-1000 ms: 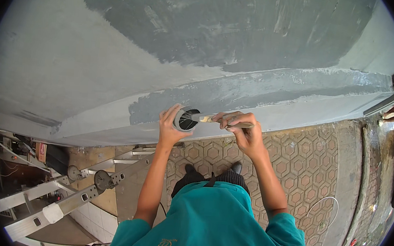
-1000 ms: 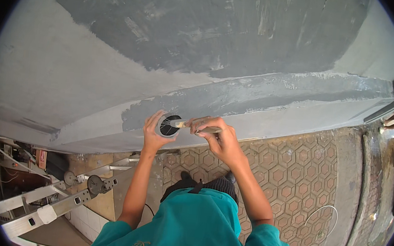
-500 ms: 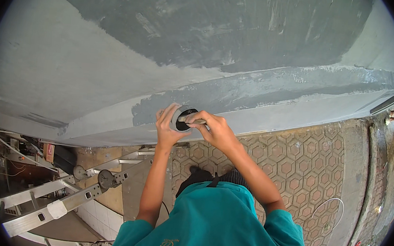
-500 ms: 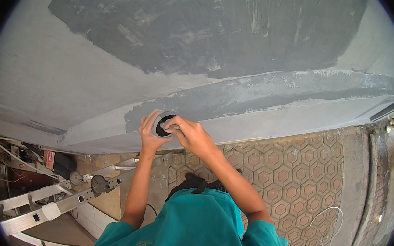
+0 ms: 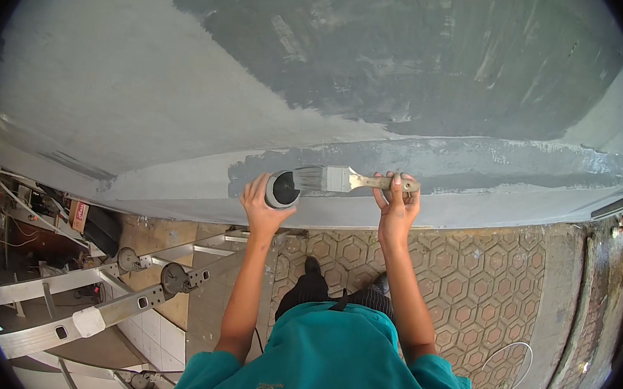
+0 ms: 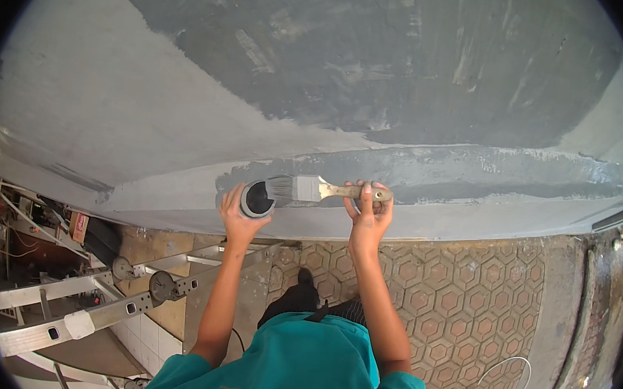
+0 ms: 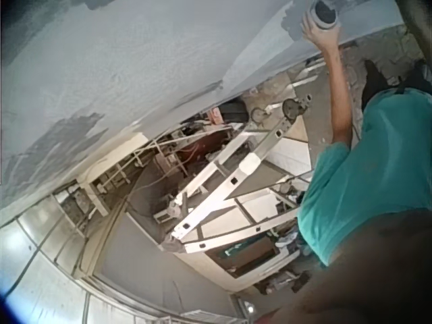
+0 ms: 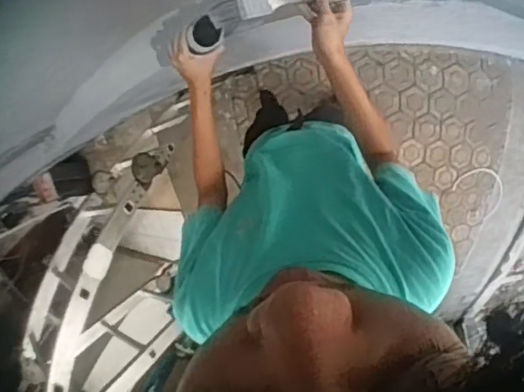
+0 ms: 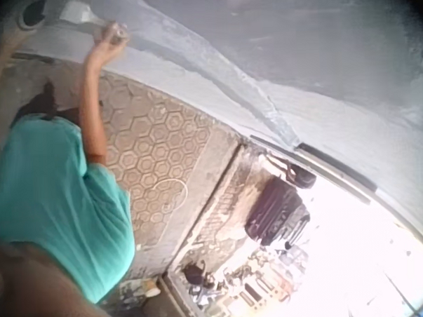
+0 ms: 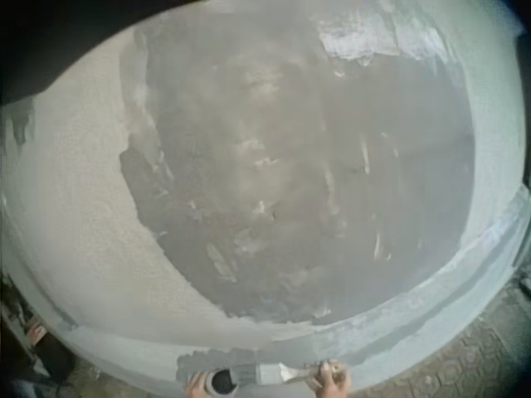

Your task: The person paints a concrete wall with grey paint using a paint brush.

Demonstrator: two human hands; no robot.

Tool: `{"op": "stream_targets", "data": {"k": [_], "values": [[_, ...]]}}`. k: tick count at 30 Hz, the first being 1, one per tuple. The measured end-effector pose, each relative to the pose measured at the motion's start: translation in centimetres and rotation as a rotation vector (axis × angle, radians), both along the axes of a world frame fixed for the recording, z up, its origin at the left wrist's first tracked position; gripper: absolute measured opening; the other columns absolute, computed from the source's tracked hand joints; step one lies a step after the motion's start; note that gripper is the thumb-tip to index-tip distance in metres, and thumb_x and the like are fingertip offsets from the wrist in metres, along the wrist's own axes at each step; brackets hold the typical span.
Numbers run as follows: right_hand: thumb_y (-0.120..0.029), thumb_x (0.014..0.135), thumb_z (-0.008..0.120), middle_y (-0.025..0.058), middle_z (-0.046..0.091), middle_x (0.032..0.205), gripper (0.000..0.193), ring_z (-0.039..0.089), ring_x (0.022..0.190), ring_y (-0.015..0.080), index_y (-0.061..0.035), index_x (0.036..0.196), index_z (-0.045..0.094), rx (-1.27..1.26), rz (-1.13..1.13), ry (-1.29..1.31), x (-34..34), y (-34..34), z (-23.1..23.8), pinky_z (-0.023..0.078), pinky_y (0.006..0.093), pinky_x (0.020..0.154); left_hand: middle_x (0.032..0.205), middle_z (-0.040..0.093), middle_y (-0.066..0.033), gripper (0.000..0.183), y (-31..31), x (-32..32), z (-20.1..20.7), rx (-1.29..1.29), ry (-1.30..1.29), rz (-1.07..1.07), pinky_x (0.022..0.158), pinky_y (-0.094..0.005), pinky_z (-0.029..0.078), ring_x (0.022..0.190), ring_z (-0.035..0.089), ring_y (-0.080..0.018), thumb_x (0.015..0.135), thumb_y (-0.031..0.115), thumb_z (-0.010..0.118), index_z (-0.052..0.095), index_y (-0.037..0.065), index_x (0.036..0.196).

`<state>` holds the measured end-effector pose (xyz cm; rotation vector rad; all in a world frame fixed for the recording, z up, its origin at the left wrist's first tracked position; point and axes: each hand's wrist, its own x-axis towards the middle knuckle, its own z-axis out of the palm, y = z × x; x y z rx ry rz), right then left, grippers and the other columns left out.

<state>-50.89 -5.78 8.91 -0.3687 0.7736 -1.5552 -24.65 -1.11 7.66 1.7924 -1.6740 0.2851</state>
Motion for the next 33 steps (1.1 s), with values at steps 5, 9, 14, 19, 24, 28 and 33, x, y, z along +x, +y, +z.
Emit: {"op": "stream_targets", "data": {"k": [5,9,14,19,24,28,33], "values": [[-0.013,0.095,0.059,0.0109,0.054,0.112,0.026,0.061,0.11,0.0303,-0.0086,0.113,0.041,0.183,-0.073,-0.261,4.0,0.4,-5.1,0.058,0.0402,0.086,0.115,0.062,-0.013,0.078,0.2,4.9,-0.7,-0.01,0.147,0.054,0.096,-0.0478,0.037,0.107,0.055,-0.0327,0.048,0.026,0.089,0.06,0.002,0.115],[-0.009,0.098,0.049,0.0136,0.052,0.115,0.019,0.058,0.114,0.0345,-0.0014,0.113,0.04,0.305,-0.111,-0.444,7.2,0.5,-10.4,0.057,0.0428,0.092,0.108,0.064,-0.0157,0.074,0.1,10.0,-2.1,-0.115,0.233,0.063,0.087,-0.0471,0.046,0.099,0.059,-0.0362,0.048,0.024,0.09,0.061,0.0,0.112],[-0.013,0.101,0.04,0.0164,0.051,0.118,0.02,0.057,0.114,0.0357,0.0031,0.114,0.039,0.356,-0.216,-0.396,10.3,0.8,-12.5,0.056,0.0434,0.094,0.109,0.064,-0.0178,0.075,0.8,16.4,-3.7,-0.209,0.481,0.215,0.086,-0.0454,0.049,0.098,0.061,-0.0367,0.05,0.024,0.09,0.06,0.0,0.114],[-0.014,0.102,0.037,0.0198,0.048,0.122,0.029,0.056,0.112,0.0421,0.006,0.122,0.033,0.255,-0.355,-0.319,12.3,0.6,-10.6,0.054,0.0471,0.097,0.111,0.064,-0.0185,0.075,0.7,21.5,-5.4,-0.214,0.517,0.247,0.089,-0.0454,0.048,0.102,0.061,-0.036,0.052,0.024,0.09,0.06,0.0,0.116],[-0.028,0.101,0.048,0.0132,0.047,0.114,0.029,0.059,0.109,0.0371,-0.0079,0.116,0.034,0.187,-0.434,-0.119,13.5,0.7,-9.1,0.058,0.0446,0.088,0.116,0.062,-0.019,0.076,0.5,24.4,-6.1,-0.189,0.627,0.243,0.093,-0.0444,0.047,0.107,0.06,-0.0355,0.053,0.024,0.09,0.06,-0.001,0.119],[-0.029,0.1,0.052,0.0058,0.051,0.108,0.025,0.063,0.104,0.0308,-0.0129,0.111,0.036,0.048,-0.499,0.121,10.9,0.8,-8.3,0.058,0.0393,0.082,0.118,0.061,-0.019,0.076,1.0,25.4,-6.6,-0.165,0.61,0.254,0.093,-0.0438,0.046,0.108,0.06,-0.0346,0.055,0.024,0.089,0.059,-0.002,0.12],[-0.025,0.1,0.053,0.006,0.053,0.106,0.023,0.061,0.103,0.0217,-0.0121,0.11,0.037,-0.058,-0.671,0.252,6.4,-1.0,-6.7,0.056,0.0349,0.081,0.117,0.062,-0.0194,0.075,2.1,25.2,-7.4,-0.172,0.608,0.304,0.095,-0.043,0.046,0.107,0.06,-0.034,0.056,0.023,0.089,0.058,-0.003,0.12]]}}
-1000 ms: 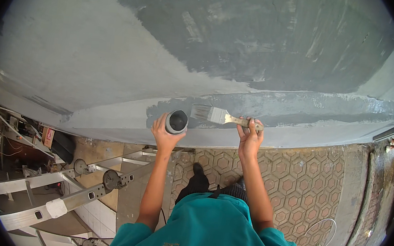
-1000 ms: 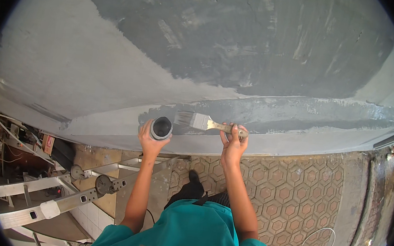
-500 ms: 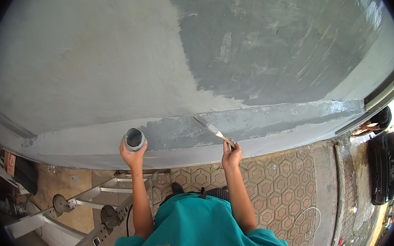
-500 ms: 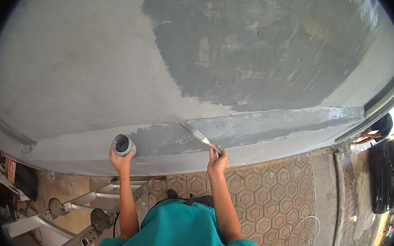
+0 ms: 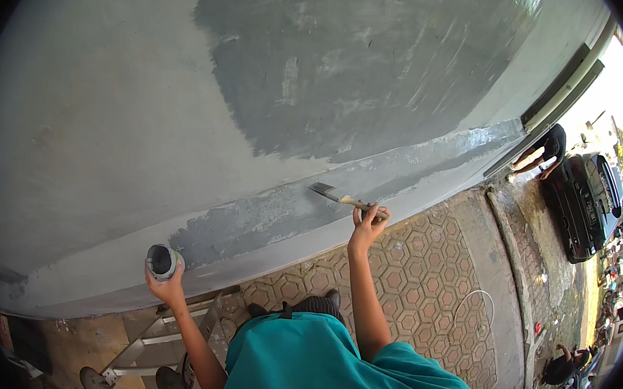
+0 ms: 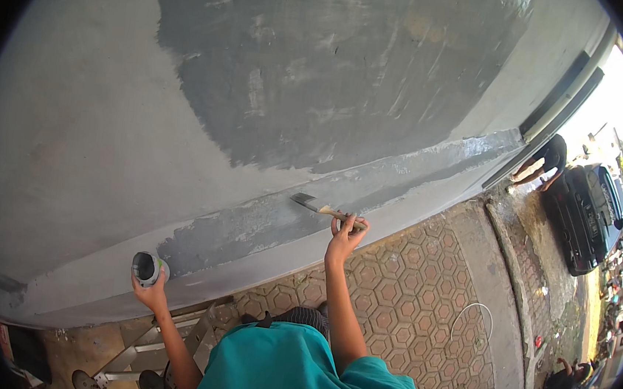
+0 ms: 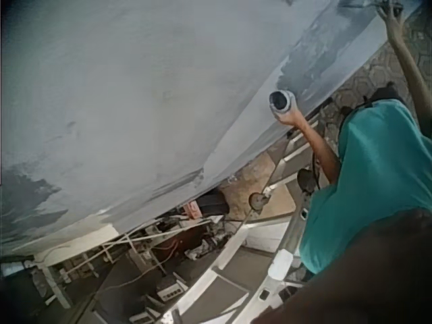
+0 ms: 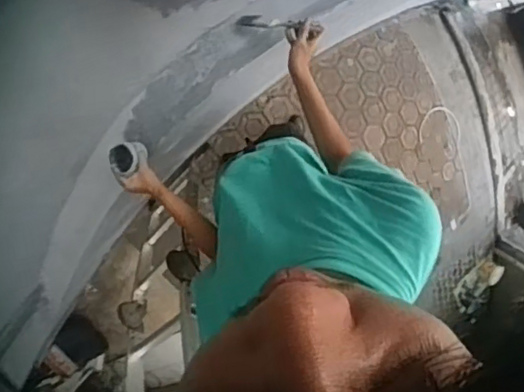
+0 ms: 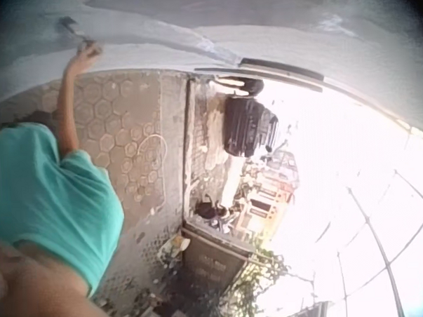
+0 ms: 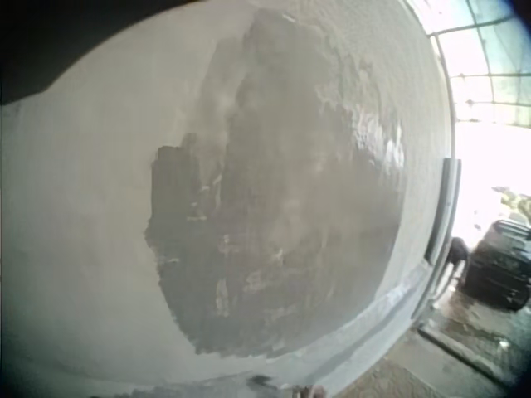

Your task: The person paints a concrete wall with grey paint using a paint brush.

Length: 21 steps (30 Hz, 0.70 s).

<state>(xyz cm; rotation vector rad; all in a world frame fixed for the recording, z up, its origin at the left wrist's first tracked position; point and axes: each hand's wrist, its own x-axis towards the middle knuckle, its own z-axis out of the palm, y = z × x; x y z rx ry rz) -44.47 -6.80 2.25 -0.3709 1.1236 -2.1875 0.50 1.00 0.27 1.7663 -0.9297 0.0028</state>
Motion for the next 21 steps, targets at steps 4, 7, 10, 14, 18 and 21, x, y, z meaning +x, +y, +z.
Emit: {"op": "stream_targets", "data": {"k": [4,7,10,14,18,21], "values": [[-0.017,0.098,0.058,0.0048,0.053,0.104,0.022,0.06,0.098,0.0164,-0.0088,0.109,0.041,-0.038,-0.033,0.157,-2.5,-2.5,1.0,0.053,0.0292,0.078,0.116,0.062,-0.0191,0.072,0.7,-2.5,-0.2,-0.008,0.024,0.024,0.093,-0.0415,0.046,0.105,0.061,-0.0322,0.058,0.02,0.088,0.059,-0.005,0.118],[-0.007,0.095,0.061,0.005,0.052,0.104,0.019,0.055,0.089,0.0109,-0.0043,0.103,0.044,-0.097,-0.009,0.238,-3.1,-4.9,1.3,0.05,0.0225,0.07,0.114,0.063,-0.0183,0.07,1.2,-4.9,-0.6,-0.077,0.042,0.015,0.093,-0.0408,0.046,0.102,0.062,-0.0309,0.058,0.017,0.088,0.059,-0.006,0.117],[-0.004,0.094,0.06,0.0054,0.052,0.104,0.017,0.054,0.088,0.0109,-0.0034,0.102,0.046,-0.066,0.041,0.357,-3.9,-7.3,1.8,0.05,0.0222,0.07,0.112,0.064,-0.0179,0.07,1.4,-8.9,0.5,-0.024,0.046,0.05,0.092,-0.0401,0.047,0.1,0.063,-0.0303,0.057,0.016,0.088,0.059,-0.006,0.117],[0.0,0.094,0.058,0.0068,0.053,0.106,0.015,0.057,0.094,0.0133,-0.0027,0.103,0.046,-0.223,0.109,0.231,-5.1,-7.6,6.3,0.052,0.0242,0.072,0.111,0.065,-0.0184,0.069,2.7,-11.2,-0.8,-0.033,0.009,0.092,0.092,-0.0393,0.047,0.1,0.063,-0.0298,0.058,0.016,0.088,0.06,-0.006,0.116],[0.004,0.092,0.058,0.01,0.052,0.111,0.019,0.059,0.108,0.0205,-0.0028,0.105,0.046,-0.29,0.149,0.297,-7.7,-4.9,10.5,0.056,0.0284,0.079,0.112,0.064,-0.0182,0.07,4.8,-14.1,-0.7,0.013,0.031,0.168,0.092,-0.0399,0.047,0.101,0.063,-0.0299,0.057,0.017,0.088,0.06,-0.005,0.117],[0.003,0.091,0.06,0.0103,0.058,0.105,0.017,0.061,0.103,0.0184,-0.0009,0.102,0.047,-0.185,0.204,0.339,-9.1,-4.0,9.5,0.055,0.0276,0.08,0.113,0.064,-0.0181,0.071,6.8,-15.6,-1.1,0.0,0.036,0.193,0.092,-0.0403,0.047,0.102,0.063,-0.0306,0.055,0.017,0.088,0.06,-0.005,0.117]]}}
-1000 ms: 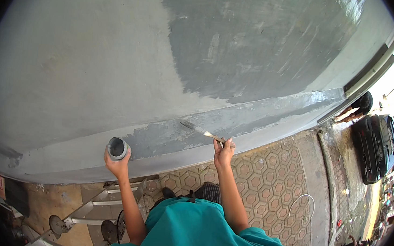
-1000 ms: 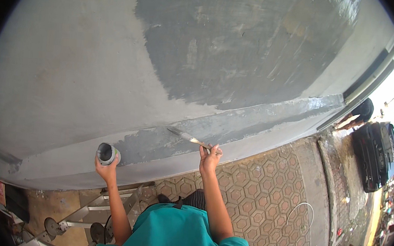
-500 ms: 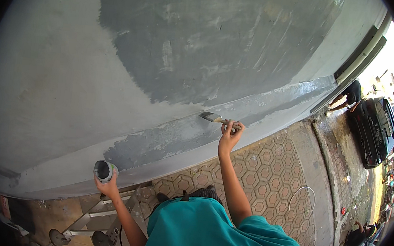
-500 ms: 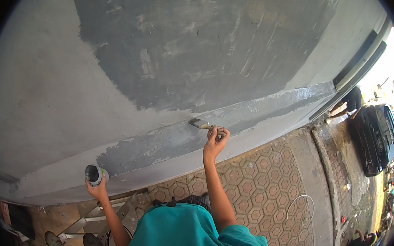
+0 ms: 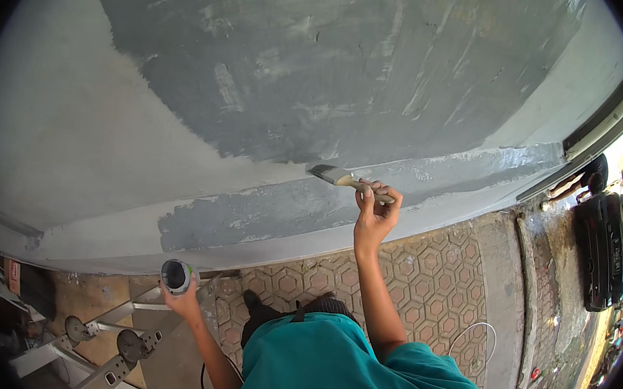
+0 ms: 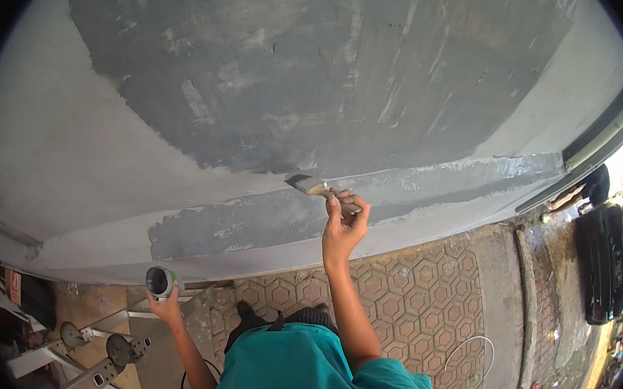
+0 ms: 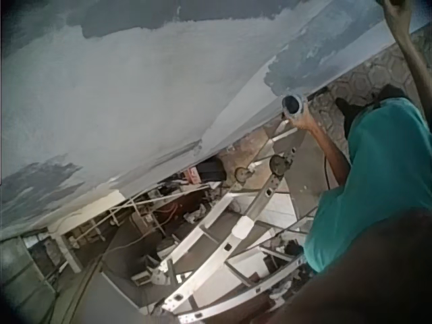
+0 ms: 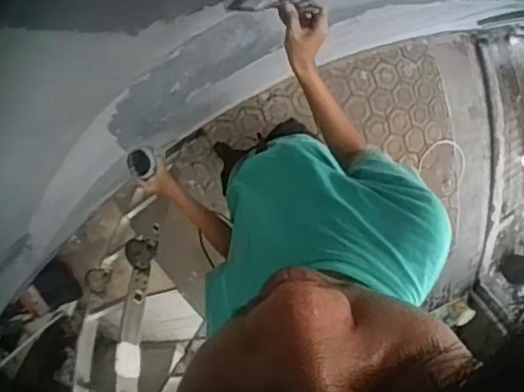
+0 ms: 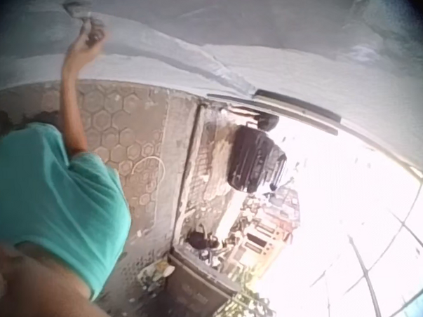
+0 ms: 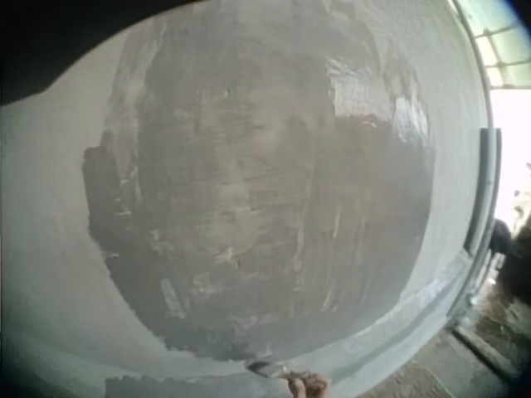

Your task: The person paints a concrete wall with grey paint using a paint brush.

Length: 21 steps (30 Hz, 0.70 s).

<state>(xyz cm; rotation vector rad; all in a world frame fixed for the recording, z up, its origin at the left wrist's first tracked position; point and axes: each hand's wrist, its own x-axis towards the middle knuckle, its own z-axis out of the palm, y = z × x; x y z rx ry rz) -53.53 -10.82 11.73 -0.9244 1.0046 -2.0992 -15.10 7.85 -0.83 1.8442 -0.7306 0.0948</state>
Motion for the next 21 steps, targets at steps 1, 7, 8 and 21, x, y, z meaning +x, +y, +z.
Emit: {"op": "stream_targets", "data": {"k": [1,7,8,21], "values": [[0.002,0.091,0.061,0.0102,0.06,0.102,0.016,0.062,0.1,0.0175,0.0,0.101,0.048,0.074,0.008,0.075,-0.4,-0.2,-1.1,0.055,0.027,0.08,0.113,0.064,-0.0181,0.072,0.3,-0.8,0.3,0.026,-0.042,0.012,0.092,-0.0404,0.047,0.102,0.063,-0.0311,0.055,0.016,0.088,0.06,-0.004,0.117],[-0.001,0.084,0.072,0.0084,0.063,0.087,0.017,0.059,0.08,0.0122,-0.0002,0.09,0.056,0.263,0.003,0.279,1.9,-4.1,-6.4,0.052,0.0271,0.071,0.113,0.064,-0.0184,0.07,2.5,-3.1,1.5,0.127,-0.122,-0.008,0.091,-0.0406,0.048,0.101,0.063,-0.032,0.055,0.016,0.088,0.06,-0.003,0.117],[-0.002,0.085,0.071,0.0083,0.063,0.085,0.017,0.059,0.08,0.012,0.0001,0.09,0.056,0.179,-0.029,0.299,2.6,-5.0,-6.5,0.052,0.0266,0.071,0.112,0.064,-0.0184,0.071,2.5,-3.0,1.6,0.12,-0.11,-0.016,0.09,-0.0403,0.049,0.1,0.064,-0.0319,0.055,0.016,0.088,0.06,-0.003,0.117],[-0.003,0.095,0.055,0.0116,0.051,0.112,0.021,0.056,0.118,0.0311,-0.0059,0.107,0.038,-0.168,-0.018,-0.019,4.7,0.6,2.1,0.058,0.0343,0.082,0.113,0.063,-0.0178,0.073,-1.0,3.6,1.0,-0.011,0.024,-0.058,0.091,-0.0398,0.048,0.099,0.062,-0.0306,0.055,0.015,0.089,0.057,-0.006,0.118]]}}
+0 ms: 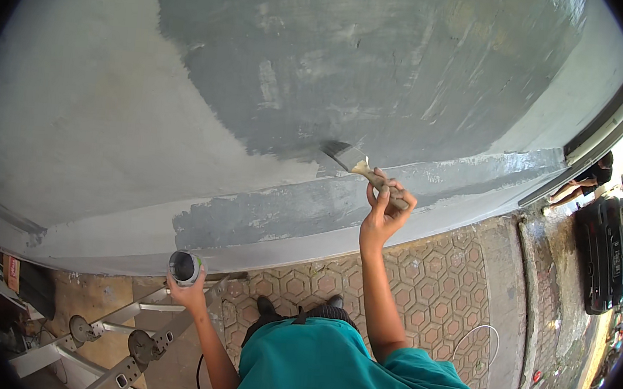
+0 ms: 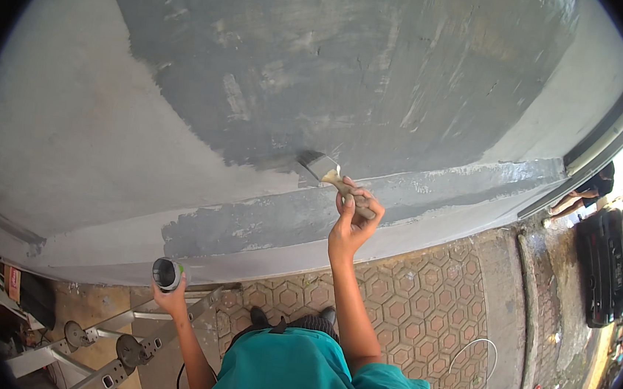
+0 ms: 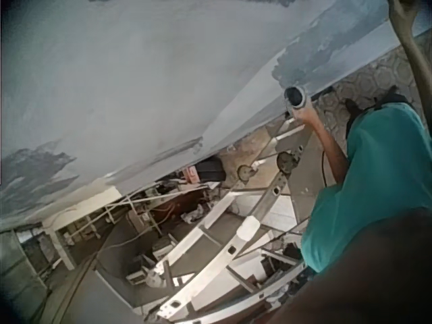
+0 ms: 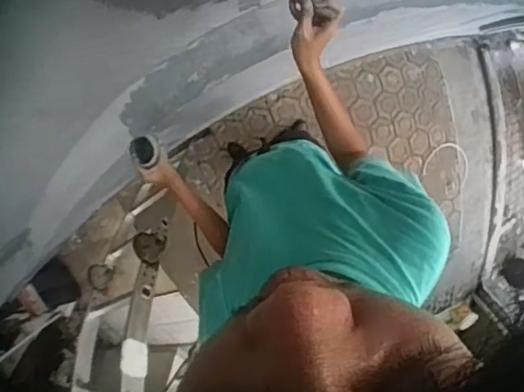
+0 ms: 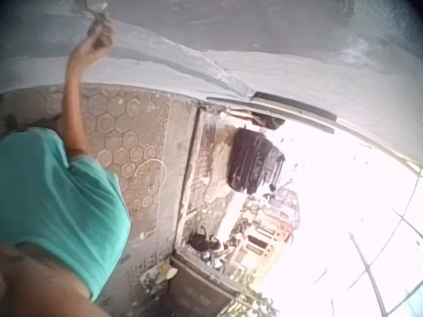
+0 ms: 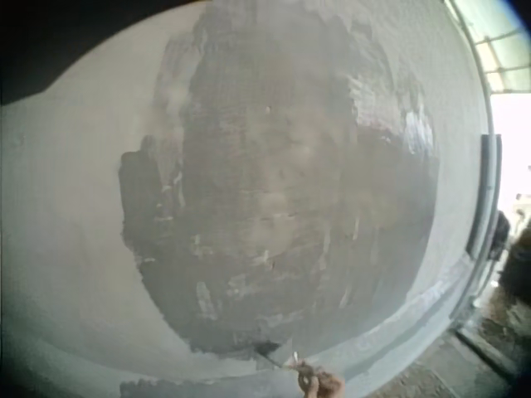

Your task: The person paints a concrete wall with grey paint using a paint brush.

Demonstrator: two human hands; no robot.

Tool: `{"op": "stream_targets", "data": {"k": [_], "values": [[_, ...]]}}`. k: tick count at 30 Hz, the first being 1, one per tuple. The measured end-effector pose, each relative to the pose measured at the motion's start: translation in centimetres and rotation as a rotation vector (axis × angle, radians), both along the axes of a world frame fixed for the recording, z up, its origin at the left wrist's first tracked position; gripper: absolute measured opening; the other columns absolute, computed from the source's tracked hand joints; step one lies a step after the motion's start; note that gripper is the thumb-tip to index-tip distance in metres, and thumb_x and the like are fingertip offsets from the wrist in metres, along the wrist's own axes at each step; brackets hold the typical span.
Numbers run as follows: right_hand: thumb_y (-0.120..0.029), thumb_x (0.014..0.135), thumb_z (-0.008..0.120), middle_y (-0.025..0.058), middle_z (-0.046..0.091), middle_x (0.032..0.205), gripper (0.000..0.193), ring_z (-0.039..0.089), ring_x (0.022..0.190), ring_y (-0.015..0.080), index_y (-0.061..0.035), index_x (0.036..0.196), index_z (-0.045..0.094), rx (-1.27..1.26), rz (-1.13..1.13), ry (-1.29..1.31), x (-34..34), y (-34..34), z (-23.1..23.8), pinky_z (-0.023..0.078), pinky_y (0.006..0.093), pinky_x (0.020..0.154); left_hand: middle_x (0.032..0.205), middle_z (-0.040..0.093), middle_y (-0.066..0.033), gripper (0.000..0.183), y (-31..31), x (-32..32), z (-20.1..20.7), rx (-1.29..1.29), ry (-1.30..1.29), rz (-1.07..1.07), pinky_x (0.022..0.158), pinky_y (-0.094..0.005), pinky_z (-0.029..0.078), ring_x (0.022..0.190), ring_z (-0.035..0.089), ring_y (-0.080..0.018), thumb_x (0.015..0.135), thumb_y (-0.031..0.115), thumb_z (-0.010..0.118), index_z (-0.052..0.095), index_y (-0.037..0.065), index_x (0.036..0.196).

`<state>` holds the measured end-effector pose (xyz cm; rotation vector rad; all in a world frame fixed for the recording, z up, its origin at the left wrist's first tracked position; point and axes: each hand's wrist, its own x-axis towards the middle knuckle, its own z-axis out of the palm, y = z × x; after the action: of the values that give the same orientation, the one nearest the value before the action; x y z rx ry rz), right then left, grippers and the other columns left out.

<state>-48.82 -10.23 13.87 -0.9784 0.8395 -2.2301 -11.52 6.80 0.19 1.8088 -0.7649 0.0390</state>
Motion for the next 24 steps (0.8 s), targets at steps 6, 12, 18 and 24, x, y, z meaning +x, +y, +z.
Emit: {"op": "stream_targets", "data": {"k": [6,12,18,24], "values": [[-0.011,0.096,0.057,0.0133,0.047,0.119,0.025,0.048,0.127,0.0287,-0.0062,0.107,0.036,0.032,-0.185,-0.681,3.1,0.3,-8.2,0.055,0.0366,0.093,0.109,0.064,-0.017,0.072,-4.8,0.7,1.6,-0.12,0.052,-0.27,0.091,-0.0382,0.048,0.099,0.062,-0.0285,0.054,0.015,0.088,0.058,-0.005,0.117],[-0.017,0.09,0.069,0.0083,0.061,0.089,0.034,0.066,0.077,0.0182,-0.0038,0.108,0.044,0.608,-0.155,-0.559,7.1,0.7,-15.9,0.058,0.0275,0.065,0.107,0.065,-0.0171,0.073,-6.9,2.9,1.0,-0.064,0.023,-0.468,0.088,-0.0412,0.048,0.099,0.063,-0.0316,0.052,0.018,0.088,0.06,-0.004,0.115],[-0.029,0.096,0.06,0.002,0.058,0.074,0.032,0.045,0.046,0.0079,-0.0031,0.114,0.06,0.824,0.194,0.102,7.1,1.7,-14.2,0.034,0.0234,0.039,0.104,0.066,-0.0159,0.068,-7.4,3.9,1.7,-0.082,0.019,-0.527,0.086,-0.0416,0.049,0.096,0.064,-0.031,0.052,0.018,0.088,0.062,-0.003,0.11],[-0.035,0.097,0.055,0.0001,0.055,0.067,0.033,0.039,0.039,0.0079,-0.0079,0.112,0.067,1.039,0.164,0.333,7.1,0.0,-14.0,0.031,0.026,0.035,0.098,0.067,-0.0136,0.061,-7.3,3.7,1.1,-0.052,0.059,-0.586,0.081,-0.0403,0.05,0.087,0.066,-0.029,0.052,0.018,0.088,0.063,-0.001,0.104]]}}
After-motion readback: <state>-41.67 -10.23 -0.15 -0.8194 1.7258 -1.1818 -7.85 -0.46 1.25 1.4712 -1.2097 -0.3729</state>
